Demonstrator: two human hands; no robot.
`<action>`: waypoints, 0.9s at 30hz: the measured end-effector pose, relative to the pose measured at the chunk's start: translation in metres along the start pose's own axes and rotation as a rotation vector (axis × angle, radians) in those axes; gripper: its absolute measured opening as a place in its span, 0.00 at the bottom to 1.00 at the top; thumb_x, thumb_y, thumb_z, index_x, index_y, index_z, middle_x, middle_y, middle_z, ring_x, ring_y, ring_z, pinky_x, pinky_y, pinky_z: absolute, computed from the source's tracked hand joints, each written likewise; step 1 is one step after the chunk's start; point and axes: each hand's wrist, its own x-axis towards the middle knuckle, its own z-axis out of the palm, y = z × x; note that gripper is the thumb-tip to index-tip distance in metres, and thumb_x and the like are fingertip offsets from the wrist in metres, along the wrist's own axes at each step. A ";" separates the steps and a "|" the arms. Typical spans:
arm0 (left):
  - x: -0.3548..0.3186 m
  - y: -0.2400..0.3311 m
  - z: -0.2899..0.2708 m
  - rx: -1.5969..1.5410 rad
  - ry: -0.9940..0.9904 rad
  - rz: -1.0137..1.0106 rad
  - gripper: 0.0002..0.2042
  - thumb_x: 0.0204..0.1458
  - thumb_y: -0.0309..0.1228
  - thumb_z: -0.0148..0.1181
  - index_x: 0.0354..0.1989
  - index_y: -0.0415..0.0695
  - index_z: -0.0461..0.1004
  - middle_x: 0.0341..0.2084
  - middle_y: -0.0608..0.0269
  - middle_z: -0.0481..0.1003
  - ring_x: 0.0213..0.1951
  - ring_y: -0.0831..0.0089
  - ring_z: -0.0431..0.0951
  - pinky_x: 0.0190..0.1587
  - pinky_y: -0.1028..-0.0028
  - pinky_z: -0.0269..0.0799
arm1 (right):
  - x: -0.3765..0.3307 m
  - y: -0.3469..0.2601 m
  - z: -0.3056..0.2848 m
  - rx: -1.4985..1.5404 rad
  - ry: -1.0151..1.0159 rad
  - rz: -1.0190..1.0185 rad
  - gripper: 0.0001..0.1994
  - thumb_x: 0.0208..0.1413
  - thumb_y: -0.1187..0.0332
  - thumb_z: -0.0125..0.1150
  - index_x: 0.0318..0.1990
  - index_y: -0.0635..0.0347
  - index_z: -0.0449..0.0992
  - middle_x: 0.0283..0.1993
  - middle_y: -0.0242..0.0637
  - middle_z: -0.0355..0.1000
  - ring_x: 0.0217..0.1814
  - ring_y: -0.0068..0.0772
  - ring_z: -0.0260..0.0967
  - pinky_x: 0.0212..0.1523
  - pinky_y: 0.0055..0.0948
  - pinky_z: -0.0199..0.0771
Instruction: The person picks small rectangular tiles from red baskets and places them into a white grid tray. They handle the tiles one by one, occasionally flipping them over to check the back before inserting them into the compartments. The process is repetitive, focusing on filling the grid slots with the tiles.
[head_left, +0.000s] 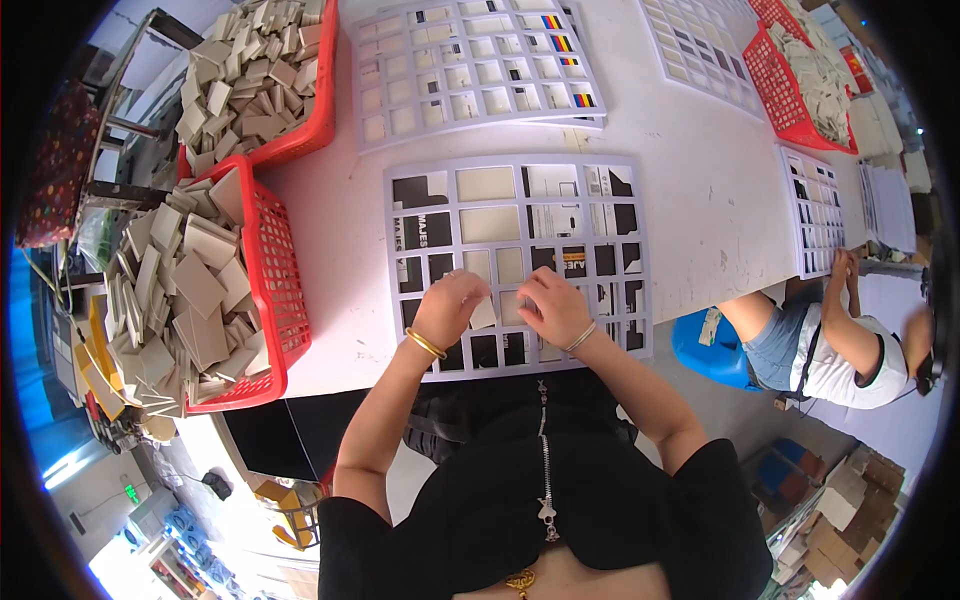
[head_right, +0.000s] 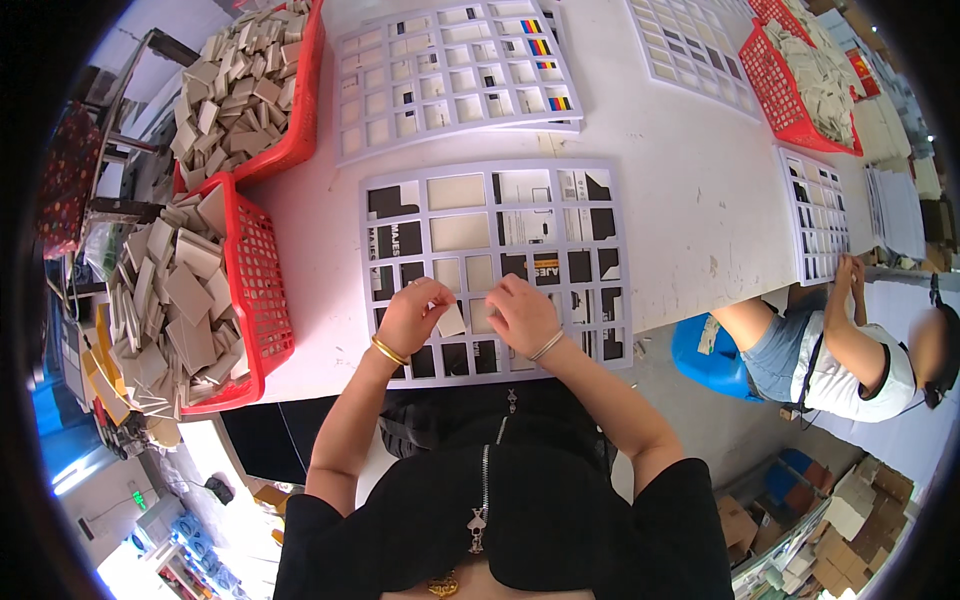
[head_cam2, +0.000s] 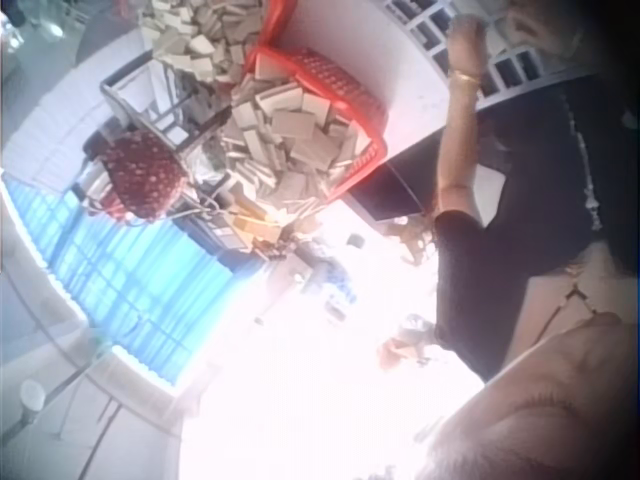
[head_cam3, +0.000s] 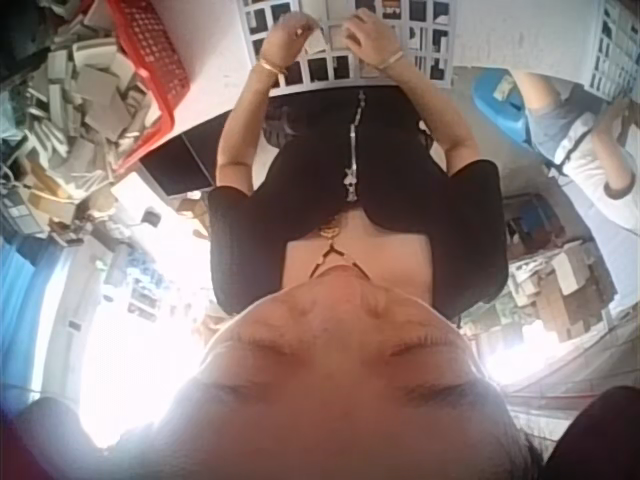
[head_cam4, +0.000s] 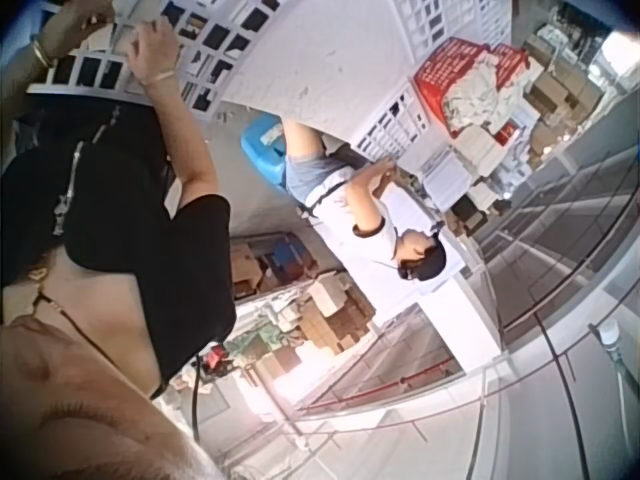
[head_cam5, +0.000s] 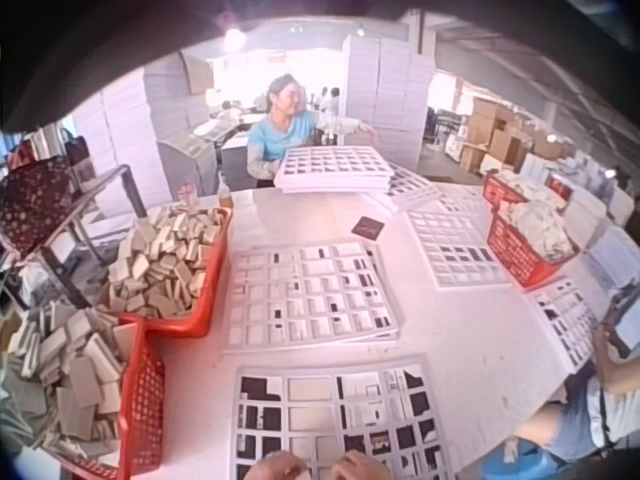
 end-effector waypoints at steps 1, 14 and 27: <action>0.003 -0.003 -0.001 0.005 -0.013 0.004 0.07 0.43 0.16 0.58 0.31 0.41 0.74 0.26 0.60 0.73 0.29 0.66 0.74 0.28 0.73 0.69 | 0.000 0.000 0.000 0.002 0.004 0.000 0.11 0.41 0.71 0.65 0.32 0.55 0.68 0.35 0.36 0.64 0.36 0.39 0.67 0.32 0.35 0.68; -0.031 0.012 0.005 0.601 -0.011 0.153 0.15 0.39 0.22 0.59 0.38 0.52 0.76 0.41 0.71 0.75 0.47 0.66 0.71 0.48 0.64 0.64 | -0.004 -0.002 -0.005 -0.072 0.087 -0.145 0.12 0.43 0.75 0.57 0.39 0.58 0.71 0.36 0.35 0.69 0.38 0.42 0.66 0.37 0.39 0.66; -0.066 -0.021 -0.021 0.428 0.554 -0.229 0.26 0.46 0.23 0.56 0.57 0.38 0.62 0.54 0.43 0.66 0.55 0.50 0.67 0.57 0.55 0.58 | -0.046 0.062 -0.053 -0.230 0.492 0.155 0.24 0.47 0.69 0.57 0.54 0.65 0.65 0.54 0.50 0.66 0.55 0.51 0.63 0.56 0.43 0.61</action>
